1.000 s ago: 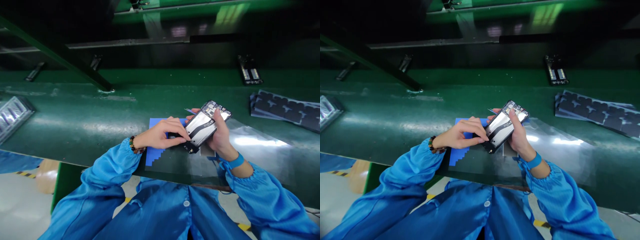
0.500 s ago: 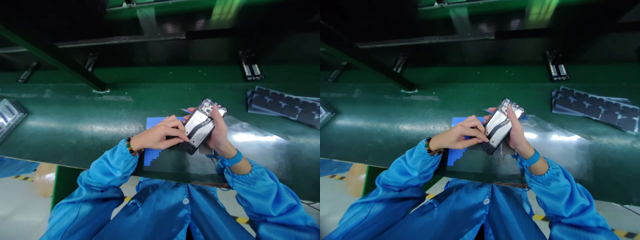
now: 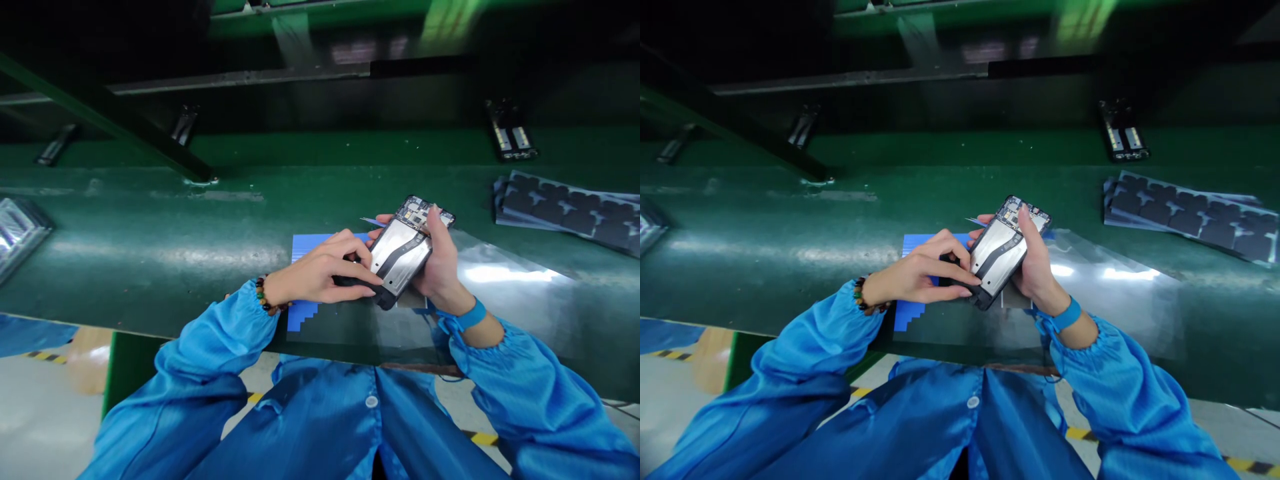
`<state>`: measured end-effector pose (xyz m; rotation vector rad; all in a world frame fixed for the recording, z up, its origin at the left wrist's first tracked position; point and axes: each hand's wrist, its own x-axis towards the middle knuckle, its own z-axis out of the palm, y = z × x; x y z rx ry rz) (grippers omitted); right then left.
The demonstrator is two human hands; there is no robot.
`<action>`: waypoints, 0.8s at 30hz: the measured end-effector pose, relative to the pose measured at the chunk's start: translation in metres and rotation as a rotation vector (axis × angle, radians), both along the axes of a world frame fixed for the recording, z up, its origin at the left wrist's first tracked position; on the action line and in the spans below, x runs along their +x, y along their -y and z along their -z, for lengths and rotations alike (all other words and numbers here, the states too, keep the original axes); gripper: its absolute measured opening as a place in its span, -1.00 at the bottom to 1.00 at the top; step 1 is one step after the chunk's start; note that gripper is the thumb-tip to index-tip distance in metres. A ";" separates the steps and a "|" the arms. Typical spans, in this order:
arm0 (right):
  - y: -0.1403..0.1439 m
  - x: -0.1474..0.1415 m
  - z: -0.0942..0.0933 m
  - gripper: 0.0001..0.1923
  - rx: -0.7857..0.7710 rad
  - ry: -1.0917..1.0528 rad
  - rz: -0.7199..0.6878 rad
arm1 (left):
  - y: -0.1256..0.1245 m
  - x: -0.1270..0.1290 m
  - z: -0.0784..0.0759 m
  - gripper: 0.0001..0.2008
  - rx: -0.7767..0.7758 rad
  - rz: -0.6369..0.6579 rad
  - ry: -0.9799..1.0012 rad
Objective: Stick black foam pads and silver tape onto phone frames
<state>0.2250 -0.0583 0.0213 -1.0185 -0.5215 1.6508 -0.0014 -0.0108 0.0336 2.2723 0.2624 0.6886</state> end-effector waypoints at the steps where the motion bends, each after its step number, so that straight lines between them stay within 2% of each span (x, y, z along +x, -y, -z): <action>1: 0.000 0.000 -0.001 -0.21 0.001 -0.001 0.001 | 0.000 0.000 0.001 -0.78 0.012 -0.007 0.007; 11: 0.000 0.002 0.003 -0.13 0.018 0.028 0.009 | 0.003 0.001 0.006 -0.79 0.083 -0.058 -0.047; 14: -0.001 0.003 0.002 -0.17 0.020 0.053 0.035 | 0.005 0.002 0.005 -0.76 0.053 -0.133 -0.035; 17: 0.000 0.003 -0.003 -0.19 0.051 0.087 0.069 | 0.008 0.004 0.006 -0.49 -0.129 -0.250 -0.008; 20: 0.003 0.001 -0.007 -0.23 0.129 0.096 0.102 | 0.010 0.006 0.011 -0.25 -0.462 -0.258 0.010; 22: 0.007 -0.001 -0.008 -0.28 0.204 0.079 0.126 | 0.011 0.008 0.013 -0.25 -0.704 -0.237 -0.008; 24: 0.011 -0.002 -0.009 -0.31 0.278 0.074 0.155 | 0.012 0.009 0.013 -0.40 -0.907 -0.206 -0.051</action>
